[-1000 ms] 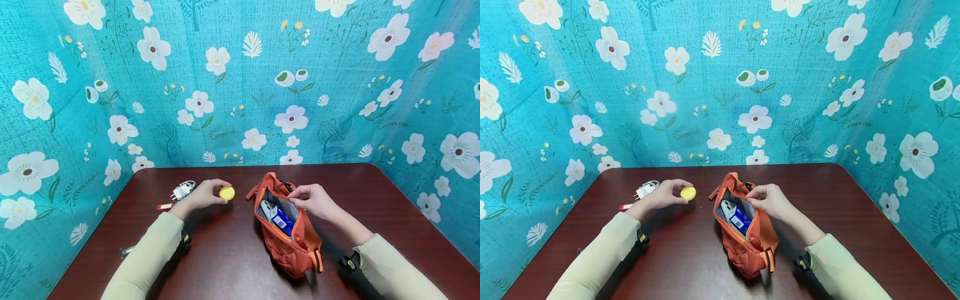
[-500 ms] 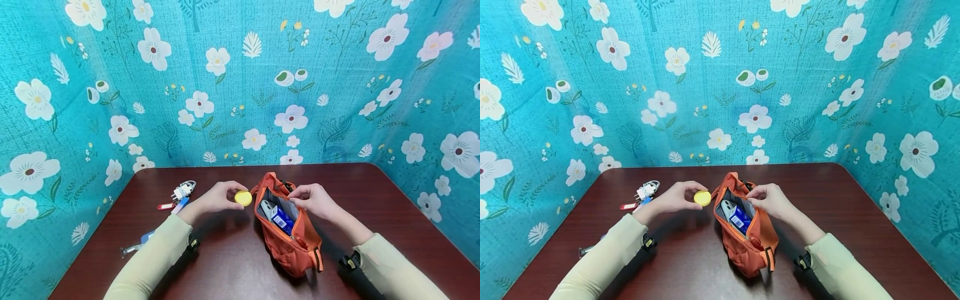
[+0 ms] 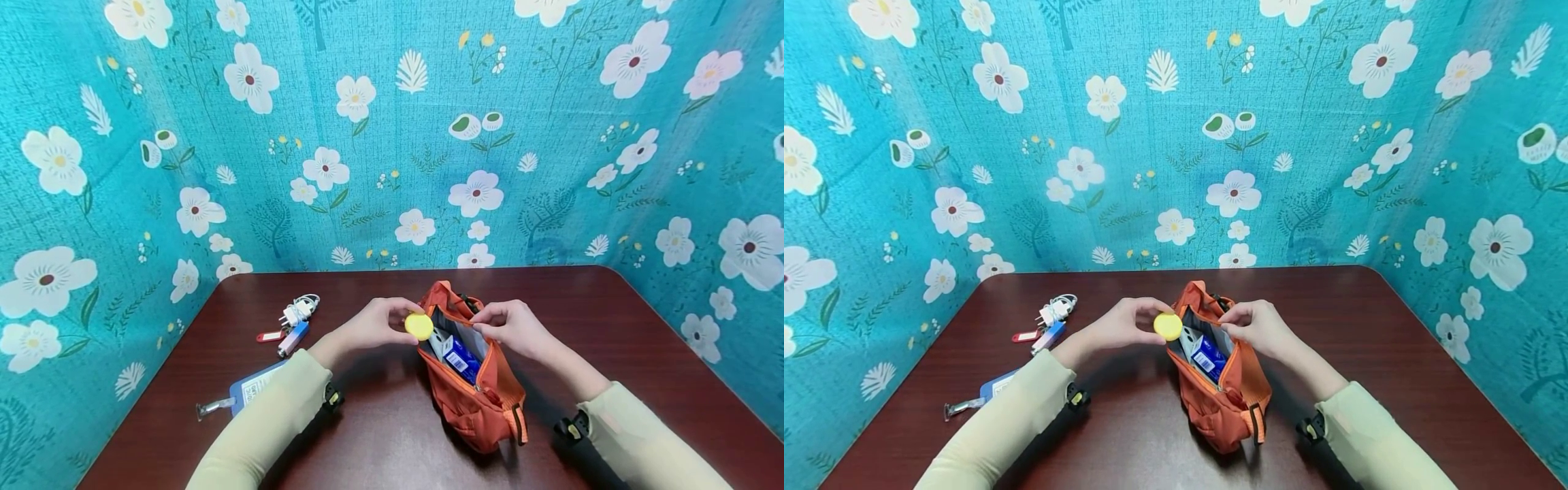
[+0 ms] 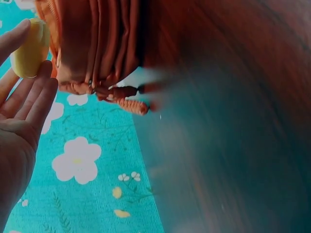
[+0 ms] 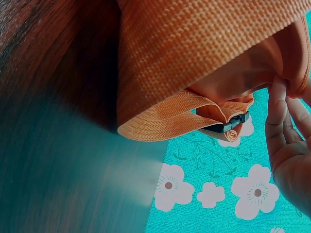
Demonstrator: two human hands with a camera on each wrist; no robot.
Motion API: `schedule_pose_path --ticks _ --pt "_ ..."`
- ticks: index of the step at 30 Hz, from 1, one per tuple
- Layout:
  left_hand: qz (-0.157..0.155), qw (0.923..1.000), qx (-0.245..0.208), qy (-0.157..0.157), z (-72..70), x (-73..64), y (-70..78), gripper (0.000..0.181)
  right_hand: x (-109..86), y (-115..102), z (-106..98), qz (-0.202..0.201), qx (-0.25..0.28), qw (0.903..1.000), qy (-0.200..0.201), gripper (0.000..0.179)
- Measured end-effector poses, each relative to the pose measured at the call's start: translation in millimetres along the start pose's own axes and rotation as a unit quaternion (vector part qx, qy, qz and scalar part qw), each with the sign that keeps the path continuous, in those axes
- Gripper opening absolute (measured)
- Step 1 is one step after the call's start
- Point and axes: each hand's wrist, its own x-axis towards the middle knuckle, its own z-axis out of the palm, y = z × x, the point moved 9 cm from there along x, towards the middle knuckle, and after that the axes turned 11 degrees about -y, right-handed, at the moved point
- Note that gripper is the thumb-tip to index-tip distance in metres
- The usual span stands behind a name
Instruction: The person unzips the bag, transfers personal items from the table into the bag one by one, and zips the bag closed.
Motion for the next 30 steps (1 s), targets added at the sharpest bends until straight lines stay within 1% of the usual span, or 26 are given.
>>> schedule_pose_path --ticks 7,14,17,22,25,27,30 --pt "0.003 0.9994 0.036 -0.004 10.0 11.3 -2.1 0.046 1.0 -1.6 0.7 -0.003 0.000 1.0000 0.001 0.008" --pt "0.012 0.9980 0.059 -0.018 16.6 16.5 0.7 0.046 0.6 -2.3 1.7 0.003 -0.001 1.0000 -0.002 0.009" --pt "0.009 0.9973 0.070 -0.019 18.1 18.4 -0.1 0.046 0.6 -2.4 1.9 0.003 0.001 1.0000 -0.003 0.009" --pt "-0.002 0.9927 0.119 -0.022 20.8 22.0 0.4 0.045 0.9 -2.0 1.7 0.001 0.001 1.0000 -0.003 0.009" --pt "0.000 0.9894 0.143 -0.025 22.5 24.7 1.5 0.044 0.8 -1.3 1.2 -0.001 0.000 1.0000 -0.001 0.008" --pt "0.004 0.9888 0.147 -0.026 23.4 26.2 1.8 0.043 0.6 -0.8 1.0 -0.001 0.000 1.0000 0.001 0.008" --pt "0.011 0.9896 0.142 -0.024 24.2 27.9 2.7 0.042 0.3 -0.5 0.6 -0.002 -0.001 1.0000 0.002 0.008"
